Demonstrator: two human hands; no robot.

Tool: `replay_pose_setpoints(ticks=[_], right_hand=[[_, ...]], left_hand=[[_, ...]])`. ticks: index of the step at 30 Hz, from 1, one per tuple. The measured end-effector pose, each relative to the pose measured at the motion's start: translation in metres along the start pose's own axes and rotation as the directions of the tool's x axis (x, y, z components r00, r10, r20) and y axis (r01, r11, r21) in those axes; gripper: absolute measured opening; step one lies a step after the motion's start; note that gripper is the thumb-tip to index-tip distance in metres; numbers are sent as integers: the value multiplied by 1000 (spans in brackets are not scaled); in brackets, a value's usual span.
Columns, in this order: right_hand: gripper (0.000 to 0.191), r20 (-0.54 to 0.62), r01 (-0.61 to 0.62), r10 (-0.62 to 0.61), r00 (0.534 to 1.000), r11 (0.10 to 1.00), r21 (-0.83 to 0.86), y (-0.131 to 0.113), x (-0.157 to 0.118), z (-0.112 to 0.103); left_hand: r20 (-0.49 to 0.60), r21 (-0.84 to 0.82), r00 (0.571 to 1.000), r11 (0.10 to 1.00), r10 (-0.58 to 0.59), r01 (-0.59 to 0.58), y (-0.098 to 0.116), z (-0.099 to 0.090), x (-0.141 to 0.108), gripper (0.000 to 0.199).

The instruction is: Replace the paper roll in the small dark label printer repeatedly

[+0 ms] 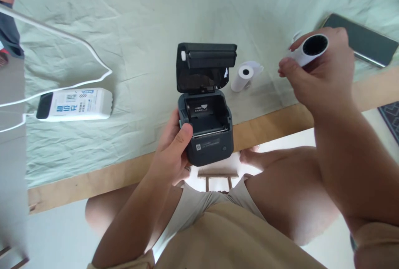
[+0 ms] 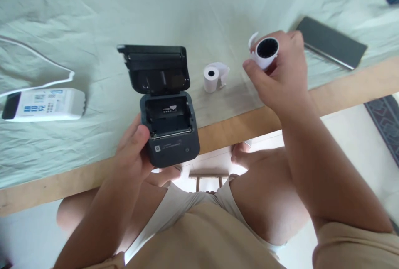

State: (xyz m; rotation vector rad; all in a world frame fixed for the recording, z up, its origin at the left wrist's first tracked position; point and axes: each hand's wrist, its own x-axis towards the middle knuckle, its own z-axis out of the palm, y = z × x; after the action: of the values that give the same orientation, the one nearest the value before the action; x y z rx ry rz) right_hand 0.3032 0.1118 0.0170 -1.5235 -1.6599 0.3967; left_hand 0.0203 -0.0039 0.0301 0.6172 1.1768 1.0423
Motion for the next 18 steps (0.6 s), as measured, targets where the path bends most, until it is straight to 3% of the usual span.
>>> replay_pose_setpoints(ticks=[3,8,11,14,16,18], right_hand=[[23,51,90,-83,995,982,-166,17,3,0],[69,85,88,-68,994,960,-265,29,2,-10],[55,39,281,-280,959,924,-260,3,-5,-16],[43,20,494,-507,862,829,-261,-27,-9,-4],[44,101,562,-555,826,793,-237,-34,-9,14],[41,166,538,-512,843,813,-224,-30,-5,33]], left_hand=[[-20,-5,1000,1000,10,-10,-1,-2,0,57],[28,-49,996,995,86,-85,-9,-8,6,49],[32,-43,998,997,58,-57,-8,-8,6,48],[14,-22,1000,1000,10,-9,-6,-7,4,48],[9,-35,1000,999,17,-16,-7,-8,3,46],[7,-53,999,998,36,-35,-11,-10,4,45]])
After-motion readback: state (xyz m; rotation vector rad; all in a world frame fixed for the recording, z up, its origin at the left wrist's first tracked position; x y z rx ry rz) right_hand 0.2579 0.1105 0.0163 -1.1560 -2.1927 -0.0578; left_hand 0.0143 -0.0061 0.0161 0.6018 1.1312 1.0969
